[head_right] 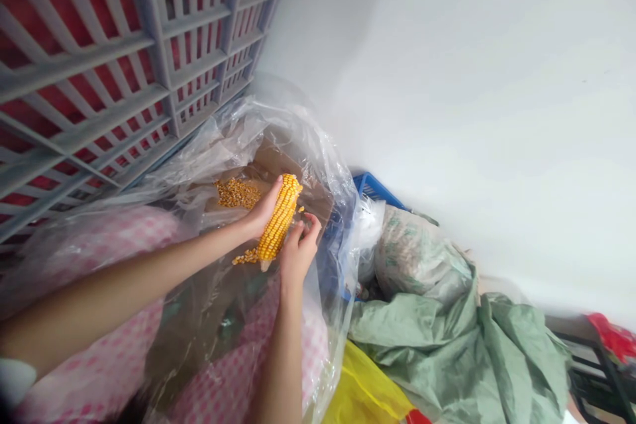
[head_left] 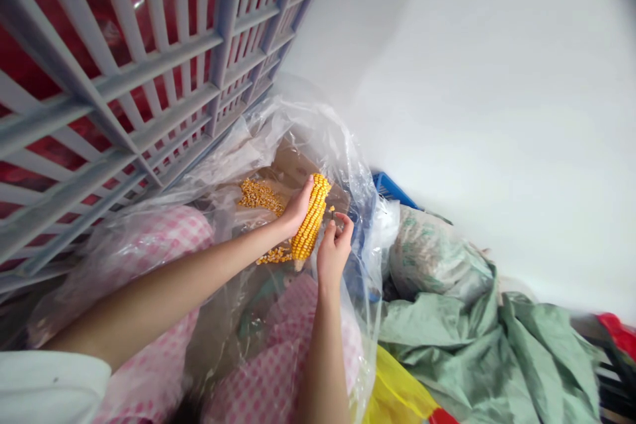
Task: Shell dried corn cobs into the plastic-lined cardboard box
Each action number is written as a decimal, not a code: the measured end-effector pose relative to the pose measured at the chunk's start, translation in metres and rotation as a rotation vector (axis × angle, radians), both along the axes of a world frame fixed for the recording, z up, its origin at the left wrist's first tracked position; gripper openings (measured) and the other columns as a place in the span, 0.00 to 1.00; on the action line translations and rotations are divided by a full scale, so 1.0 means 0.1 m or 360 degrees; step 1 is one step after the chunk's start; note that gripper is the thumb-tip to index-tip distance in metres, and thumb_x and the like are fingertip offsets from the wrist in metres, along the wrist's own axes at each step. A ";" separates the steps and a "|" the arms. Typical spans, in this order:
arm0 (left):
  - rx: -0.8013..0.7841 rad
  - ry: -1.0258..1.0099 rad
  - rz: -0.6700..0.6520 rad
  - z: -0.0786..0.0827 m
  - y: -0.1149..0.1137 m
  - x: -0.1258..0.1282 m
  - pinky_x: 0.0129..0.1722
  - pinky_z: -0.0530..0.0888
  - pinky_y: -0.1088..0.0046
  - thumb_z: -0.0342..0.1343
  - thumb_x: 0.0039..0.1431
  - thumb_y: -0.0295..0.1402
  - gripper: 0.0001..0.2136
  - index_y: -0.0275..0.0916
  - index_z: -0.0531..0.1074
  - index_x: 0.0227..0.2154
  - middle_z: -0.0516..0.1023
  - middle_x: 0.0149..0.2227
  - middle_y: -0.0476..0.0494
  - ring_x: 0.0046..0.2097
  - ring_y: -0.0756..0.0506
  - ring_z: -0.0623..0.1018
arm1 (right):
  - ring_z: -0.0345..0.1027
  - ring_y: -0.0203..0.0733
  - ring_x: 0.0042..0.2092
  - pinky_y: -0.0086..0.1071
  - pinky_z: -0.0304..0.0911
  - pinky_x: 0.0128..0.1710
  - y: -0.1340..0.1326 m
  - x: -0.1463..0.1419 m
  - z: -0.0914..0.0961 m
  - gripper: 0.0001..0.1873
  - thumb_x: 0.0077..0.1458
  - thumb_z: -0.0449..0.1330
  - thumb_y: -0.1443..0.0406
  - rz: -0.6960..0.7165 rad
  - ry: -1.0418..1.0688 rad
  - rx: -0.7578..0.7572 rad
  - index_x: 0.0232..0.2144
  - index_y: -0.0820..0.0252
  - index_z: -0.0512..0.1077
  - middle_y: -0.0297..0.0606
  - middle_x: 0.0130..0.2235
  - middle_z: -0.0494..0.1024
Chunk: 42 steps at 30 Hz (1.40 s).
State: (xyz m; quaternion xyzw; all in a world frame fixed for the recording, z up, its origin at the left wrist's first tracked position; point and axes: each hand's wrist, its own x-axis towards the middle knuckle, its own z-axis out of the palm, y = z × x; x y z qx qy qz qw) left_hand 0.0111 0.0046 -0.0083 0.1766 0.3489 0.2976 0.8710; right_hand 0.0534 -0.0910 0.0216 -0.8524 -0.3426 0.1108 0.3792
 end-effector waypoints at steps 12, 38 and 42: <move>0.0014 0.0028 0.0061 0.01 0.01 -0.01 0.22 0.61 0.75 0.46 0.48 0.56 0.24 0.38 0.71 0.24 0.68 0.19 0.49 0.21 0.52 0.66 | 0.63 0.35 0.31 0.29 0.57 0.33 0.00 0.03 -0.05 0.25 0.54 0.43 0.58 0.0080 0.0042 0.0095 0.50 0.62 0.65 0.39 0.34 0.73; 0.0405 -0.0009 -0.0271 0.05 0.04 -0.04 0.21 0.63 0.74 0.42 0.47 0.59 0.30 0.37 0.74 0.31 0.71 0.20 0.45 0.21 0.49 0.68 | 0.56 0.32 0.24 0.25 0.51 0.26 -0.25 0.23 0.28 0.21 0.50 0.51 0.51 0.0314 -0.0134 -0.0233 0.24 0.64 0.71 0.31 0.21 0.68; 0.0776 0.0168 -0.0169 0.05 0.03 -0.06 0.26 0.64 0.73 0.42 0.50 0.57 0.27 0.38 0.74 0.32 0.74 0.24 0.44 0.26 0.47 0.71 | 0.56 0.32 0.23 0.25 0.50 0.25 -0.27 0.25 0.27 0.21 0.51 0.51 0.52 0.0361 -0.0197 -0.0299 0.23 0.63 0.70 0.31 0.20 0.67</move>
